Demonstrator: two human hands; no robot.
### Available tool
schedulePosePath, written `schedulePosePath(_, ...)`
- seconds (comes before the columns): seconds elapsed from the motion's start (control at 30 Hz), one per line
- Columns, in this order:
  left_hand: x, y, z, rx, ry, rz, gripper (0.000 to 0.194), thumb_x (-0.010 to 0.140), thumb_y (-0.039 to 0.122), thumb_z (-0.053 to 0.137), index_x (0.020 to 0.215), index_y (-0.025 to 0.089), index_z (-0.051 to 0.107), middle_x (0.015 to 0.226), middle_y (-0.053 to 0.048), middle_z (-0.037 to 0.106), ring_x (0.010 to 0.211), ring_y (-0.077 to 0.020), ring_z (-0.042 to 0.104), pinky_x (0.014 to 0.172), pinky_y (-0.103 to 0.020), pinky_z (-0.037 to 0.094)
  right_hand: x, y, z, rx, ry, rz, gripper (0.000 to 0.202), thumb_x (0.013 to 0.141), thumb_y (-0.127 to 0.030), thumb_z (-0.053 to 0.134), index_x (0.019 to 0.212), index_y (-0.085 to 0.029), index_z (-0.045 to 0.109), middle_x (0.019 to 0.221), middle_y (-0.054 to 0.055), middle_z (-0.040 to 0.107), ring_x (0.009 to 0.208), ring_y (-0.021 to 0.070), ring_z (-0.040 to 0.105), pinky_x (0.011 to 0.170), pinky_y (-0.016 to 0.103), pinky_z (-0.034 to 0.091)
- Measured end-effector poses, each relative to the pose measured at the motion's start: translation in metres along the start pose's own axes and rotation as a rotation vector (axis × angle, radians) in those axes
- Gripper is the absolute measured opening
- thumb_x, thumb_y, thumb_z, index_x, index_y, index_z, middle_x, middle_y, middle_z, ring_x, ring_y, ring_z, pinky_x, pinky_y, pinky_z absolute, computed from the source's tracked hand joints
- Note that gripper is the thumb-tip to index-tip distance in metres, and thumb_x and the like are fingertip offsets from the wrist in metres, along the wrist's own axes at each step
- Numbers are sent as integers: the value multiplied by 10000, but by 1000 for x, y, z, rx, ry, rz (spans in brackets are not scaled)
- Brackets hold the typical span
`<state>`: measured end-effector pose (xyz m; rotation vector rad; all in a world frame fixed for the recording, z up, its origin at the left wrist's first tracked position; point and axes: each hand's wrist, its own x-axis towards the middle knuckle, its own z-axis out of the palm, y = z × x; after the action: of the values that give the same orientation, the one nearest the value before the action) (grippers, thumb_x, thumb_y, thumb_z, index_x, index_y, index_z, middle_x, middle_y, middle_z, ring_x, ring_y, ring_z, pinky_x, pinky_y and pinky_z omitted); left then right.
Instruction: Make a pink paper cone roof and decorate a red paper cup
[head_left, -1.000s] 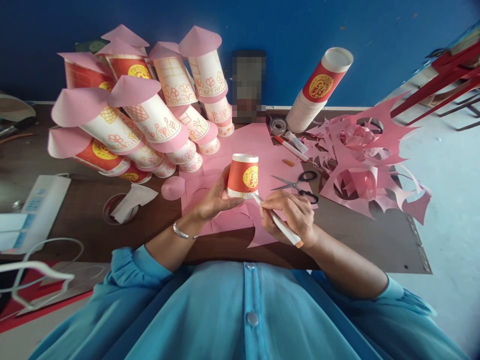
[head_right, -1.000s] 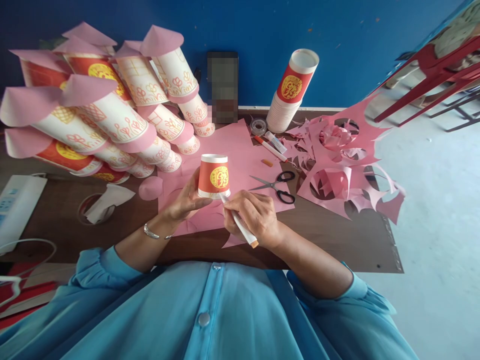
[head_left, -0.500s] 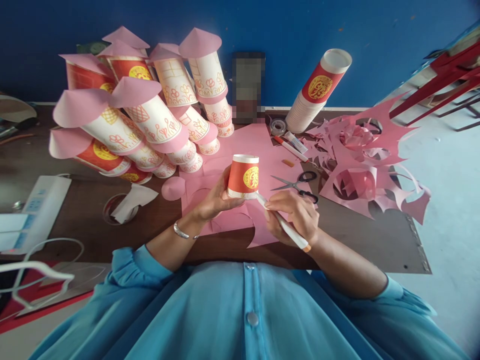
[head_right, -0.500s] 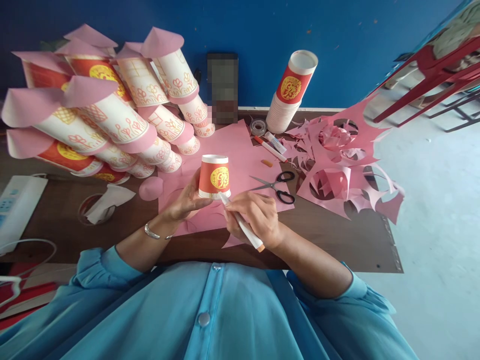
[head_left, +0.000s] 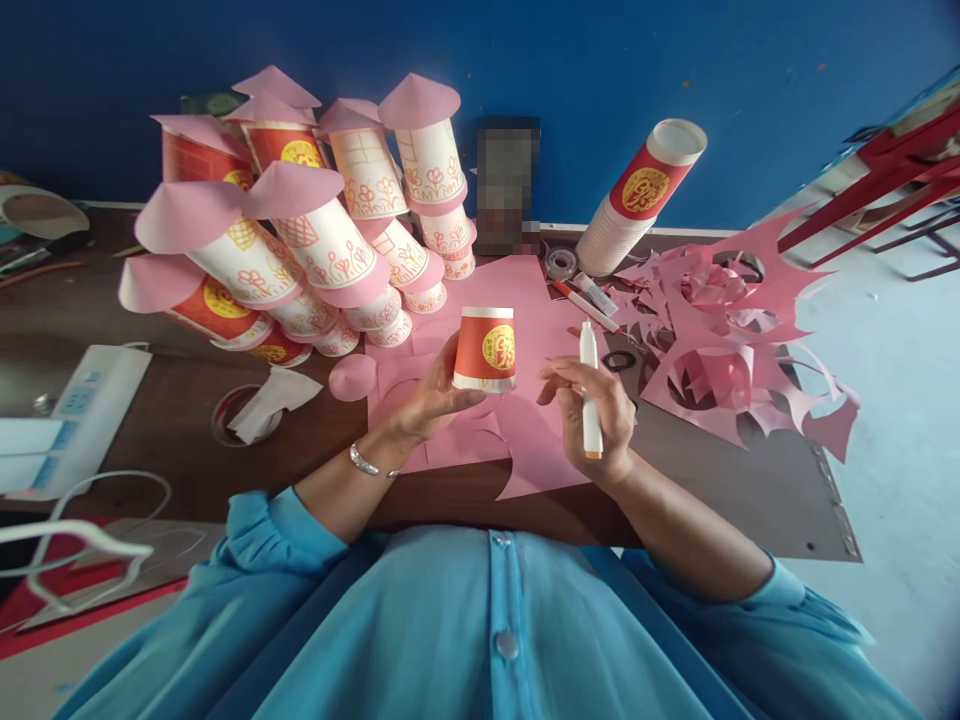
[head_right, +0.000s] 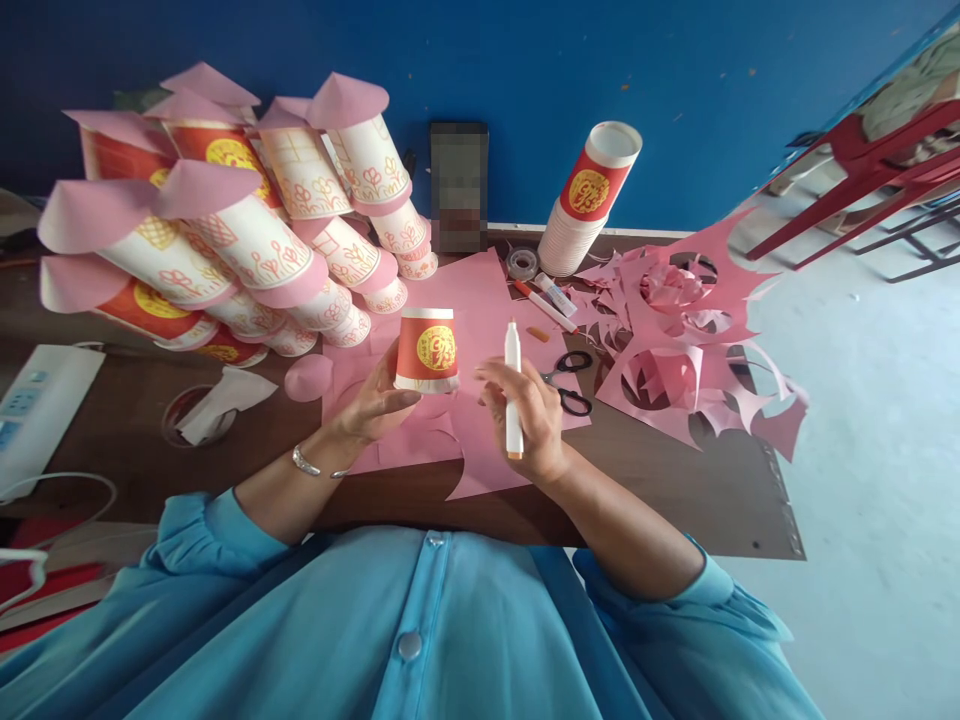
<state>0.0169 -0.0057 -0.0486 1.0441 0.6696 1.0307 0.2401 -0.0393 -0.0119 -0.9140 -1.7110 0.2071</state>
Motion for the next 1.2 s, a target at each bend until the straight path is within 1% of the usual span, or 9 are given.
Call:
schedulePosePath(0.1, -1, 2, 1, 86, -12, -15, 884, 761, 453, 947, 1532, 377, 521, 1503, -67, 628, 1409, -386, 604, 1134, -600, 555, -1, 4, 2, -1, -47, 70, 194, 1094, -173, 561, 1255, -259, 627, 945, 15, 791, 615, 132, 722, 628, 284, 614)
schedulePosePath(0.3, 2, 5, 5, 277, 20, 87, 901, 771, 555, 922, 1543, 418, 479, 1542, -55, 560, 1401, -389, 578, 1129, -604, 544, -4, 9, 5, -17, -167, 133, 332, 1051, -251, 677, 1363, -280, 568, 1182, 88, 794, 822, 193, 807, 747, 345, 680)
schedulePosePath(0.5, 7, 0, 4, 308, -28, 244, 845, 798, 463, 925, 1515, 363, 488, 1417, -83, 592, 1257, -314, 621, 1049, -514, 571, -7, 9, 8, 4, -279, 172, 392, 1047, -325, 696, 1411, -290, 554, 1233, 96, 791, 868, 229, 820, 781, 389, 695)
schedulePosePath(0.63, 5, -1, 3, 261, -78, 228, 749, 896, 409, 834, 1545, 390, 458, 1423, -63, 600, 1285, -298, 621, 1095, -521, 550, -6, 9, 6, -8, -307, 171, 388, 1055, -336, 671, 1421, -280, 553, 1238, 103, 793, 897, 242, 820, 778, 394, 693)
schedulePosePath(0.83, 1, -4, -1, 230, -90, 194, 708, 931, 433, 752, 1571, 475, 453, 1610, 4, 510, 1529, -324, 463, 1287, -540, 387, -6, 13, 7, -19, -303, 142, 400, 1053, -326, 667, 1433, -253, 569, 1236, 112, 793, 892, 229, 808, 803, 386, 682)
schedulePosePath(0.93, 1, -3, -1, 191, -59, 158, 738, 900, 472, 776, 1569, 456, 466, 1602, -16, 525, 1524, -345, 474, 1292, -564, 382, -6, 14, 7, -11, -283, 122, 455, 1080, -346, 634, 1512, -248, 531, 1246, 120, 786, 871, 213, 794, 785, 371, 676)
schedulePosePath(1.07, 1, -1, 2, 178, 1, 94, 759, 879, 521, 805, 1556, 422, 479, 1582, -30, 542, 1508, -361, 492, 1280, -609, 396, -2, 13, 0, -31, -138, 42, 500, 1126, -477, 497, 1575, -261, 535, 1077, 98, 781, 829, 235, 731, 732, 393, 663)
schedulePosePath(1.13, 2, 0, 3, 183, 10, 84, 746, 879, 492, 822, 1542, 425, 486, 1578, -14, 539, 1520, -360, 477, 1286, -622, 383, 1, 9, -4, -55, -51, -12, 507, 1127, -548, 442, 1506, -266, 626, 994, 92, 751, 780, 238, 693, 656, 384, 638)
schedulePosePath(1.2, 3, 0, 3, 181, -6, 87, 739, 880, 468, 834, 1533, 435, 490, 1592, 4, 522, 1519, -364, 472, 1282, -623, 386, 3, 3, -7, -77, -32, -77, 431, 1131, -499, 454, 1404, -271, 696, 943, 72, 726, 712, 210, 678, 595, 351, 609)
